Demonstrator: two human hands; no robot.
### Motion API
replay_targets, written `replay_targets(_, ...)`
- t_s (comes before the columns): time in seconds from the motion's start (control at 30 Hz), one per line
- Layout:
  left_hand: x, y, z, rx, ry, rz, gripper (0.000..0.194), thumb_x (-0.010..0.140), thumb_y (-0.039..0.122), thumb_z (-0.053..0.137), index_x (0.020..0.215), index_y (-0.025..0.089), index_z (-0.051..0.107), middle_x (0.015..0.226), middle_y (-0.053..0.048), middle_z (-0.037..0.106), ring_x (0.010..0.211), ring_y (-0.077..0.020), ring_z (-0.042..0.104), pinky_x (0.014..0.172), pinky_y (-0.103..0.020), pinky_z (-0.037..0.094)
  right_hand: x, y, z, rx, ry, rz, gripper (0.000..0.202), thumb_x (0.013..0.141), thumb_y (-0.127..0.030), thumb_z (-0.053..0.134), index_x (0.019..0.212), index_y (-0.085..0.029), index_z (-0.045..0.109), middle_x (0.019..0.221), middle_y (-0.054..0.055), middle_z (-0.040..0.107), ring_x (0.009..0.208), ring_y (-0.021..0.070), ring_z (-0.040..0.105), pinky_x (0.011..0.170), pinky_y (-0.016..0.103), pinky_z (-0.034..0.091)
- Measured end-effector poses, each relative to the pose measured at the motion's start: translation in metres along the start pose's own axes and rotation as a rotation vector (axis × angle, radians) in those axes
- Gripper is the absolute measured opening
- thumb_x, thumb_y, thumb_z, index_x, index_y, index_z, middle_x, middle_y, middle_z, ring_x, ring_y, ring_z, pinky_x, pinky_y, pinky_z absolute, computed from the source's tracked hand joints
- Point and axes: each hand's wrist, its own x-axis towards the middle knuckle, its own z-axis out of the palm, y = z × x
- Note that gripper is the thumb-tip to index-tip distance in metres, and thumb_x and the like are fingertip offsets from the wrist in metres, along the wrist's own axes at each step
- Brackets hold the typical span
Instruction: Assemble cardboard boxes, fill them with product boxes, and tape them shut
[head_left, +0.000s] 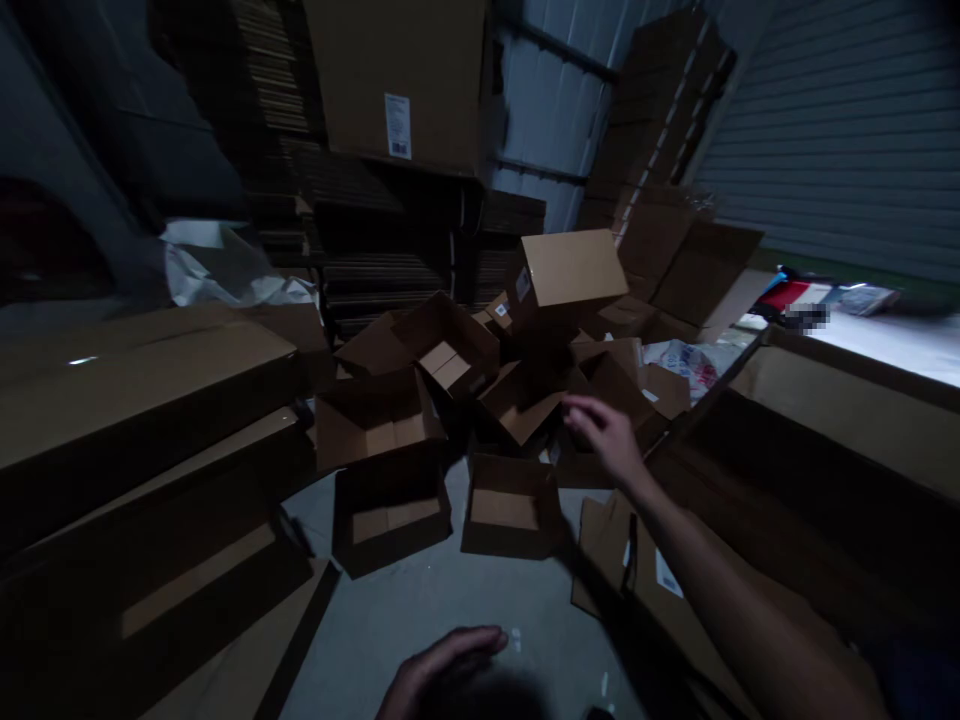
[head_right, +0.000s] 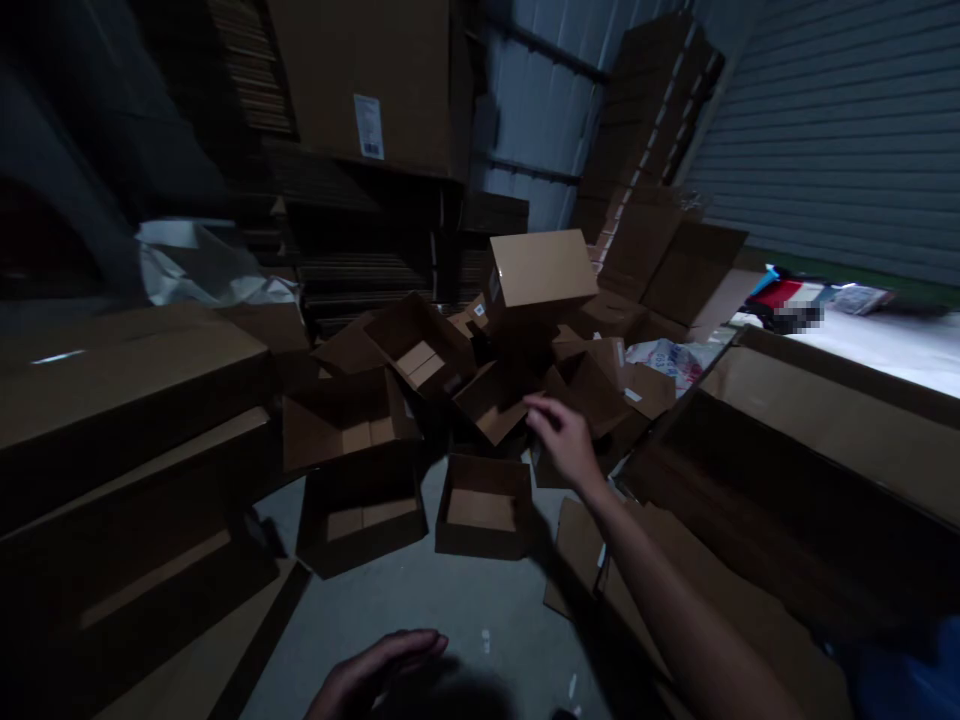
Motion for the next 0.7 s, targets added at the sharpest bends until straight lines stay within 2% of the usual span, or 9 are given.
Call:
replay_targets(0.03,0.001,-0.006,-0.003,-0.040,0.010,-0.047,0.055,0.079,0.065,0.075,0.119,0.027,0.081,0.128,-0.013,0.075,0.128,-0.0377,0.065,0.117,-0.052,0.045,-0.039,0.027,-0.011,-0.181,0.006,-0.049,0.038,0.098,-0.049,0.058,0.120,-0.024,0.073,0.122,0.009,0.073,0.112,0.0257,0.069,0.102,0.045,0.054)
replay_targets(0.1,-0.002,-0.015,-0.007,-0.056,0.032,-0.126,0.060,0.076,0.071,0.073,0.117,0.027,0.081,0.126,-0.012,0.076,0.128,-0.0396,0.064,0.117,-0.054,0.044,-0.128,0.088,-0.045,-0.506,-0.014,-0.028,0.040,0.100,-0.048,0.050,0.121,-0.023,0.074,0.125,0.013,0.072,0.120,0.0304,0.065,0.109,0.051,0.049)
replay_targets(0.2,-0.016,-0.014,-0.009,0.064,0.073,-0.174,0.062,0.072,0.070,0.076,0.121,0.031,0.079,0.133,-0.008,0.073,0.135,-0.0411,0.059,0.119,-0.055,0.042,-0.266,0.172,-0.113,-0.888,0.056,0.251,0.057,0.096,-0.054,0.045,0.134,-0.018,0.067,0.139,0.020,0.065,0.132,0.0393,0.058,0.112,0.062,0.044)
replay_targets(0.27,-0.025,-0.006,-0.005,0.132,0.099,-0.195,0.062,0.074,0.069,0.076,0.125,0.033,0.077,0.140,-0.006,0.069,0.140,-0.0405,0.054,0.120,-0.054,0.042,-0.341,0.209,-0.152,-1.016,-0.009,0.476,0.079,0.086,-0.067,0.051,0.145,-0.015,0.058,0.150,0.023,0.057,0.142,0.0457,0.049,0.113,0.068,0.040)
replay_targets(0.33,-0.029,0.000,0.000,0.165,0.101,-0.226,0.062,0.076,0.068,0.075,0.127,0.033,0.076,0.142,-0.005,0.068,0.143,-0.0402,0.051,0.120,-0.053,0.043,-0.389,0.229,-0.178,-1.046,-0.121,0.559,0.087,0.084,-0.068,0.050,0.153,-0.013,0.050,0.155,0.023,0.051,0.147,0.0436,0.044,0.116,0.064,0.039)
replay_targets(0.4,-0.029,0.001,0.006,0.183,0.088,-0.247,0.063,0.076,0.069,0.075,0.128,0.033,0.075,0.143,-0.005,0.067,0.143,-0.0406,0.051,0.119,-0.054,0.044,-0.410,0.237,-0.191,-1.050,-0.197,0.536,0.081,0.089,-0.063,0.048,0.155,-0.017,0.048,0.158,0.020,0.050,0.149,0.0387,0.044,0.119,0.059,0.038)
replay_targets(0.53,-0.020,-0.006,0.015,0.243,0.050,-0.269,0.062,0.079,0.069,0.073,0.131,0.037,0.073,0.147,-0.004,0.064,0.143,-0.0390,0.051,0.120,-0.053,0.042,-0.407,0.237,-0.203,-1.048,-0.250,0.457,0.066,0.096,-0.055,0.045,0.150,-0.019,0.056,0.152,0.016,0.057,0.142,0.0360,0.054,0.119,0.057,0.041)
replay_targets(0.63,0.006,-0.009,0.027,0.191,-0.053,-0.255,0.070,0.085,0.069,0.068,0.147,0.037,0.060,0.155,-0.005,0.057,0.147,-0.0361,0.047,0.122,-0.050,0.038,-0.404,0.233,-0.208,-1.053,-0.223,0.413,0.059,0.100,-0.049,0.040,0.145,-0.017,0.061,0.147,0.017,0.062,0.137,0.0352,0.058,0.119,0.057,0.041)
replay_targets(0.7,0.035,-0.011,0.041,0.064,-0.159,-0.282,0.085,0.087,0.072,0.063,0.160,0.035,0.040,0.160,-0.010,0.051,0.147,-0.0343,0.047,0.121,-0.050,0.038,-0.404,0.225,-0.203,-1.056,-0.207,0.404,0.056,0.100,-0.045,0.039,0.142,-0.016,0.064,0.146,0.019,0.062,0.137,0.0365,0.058,0.118,0.059,0.041)
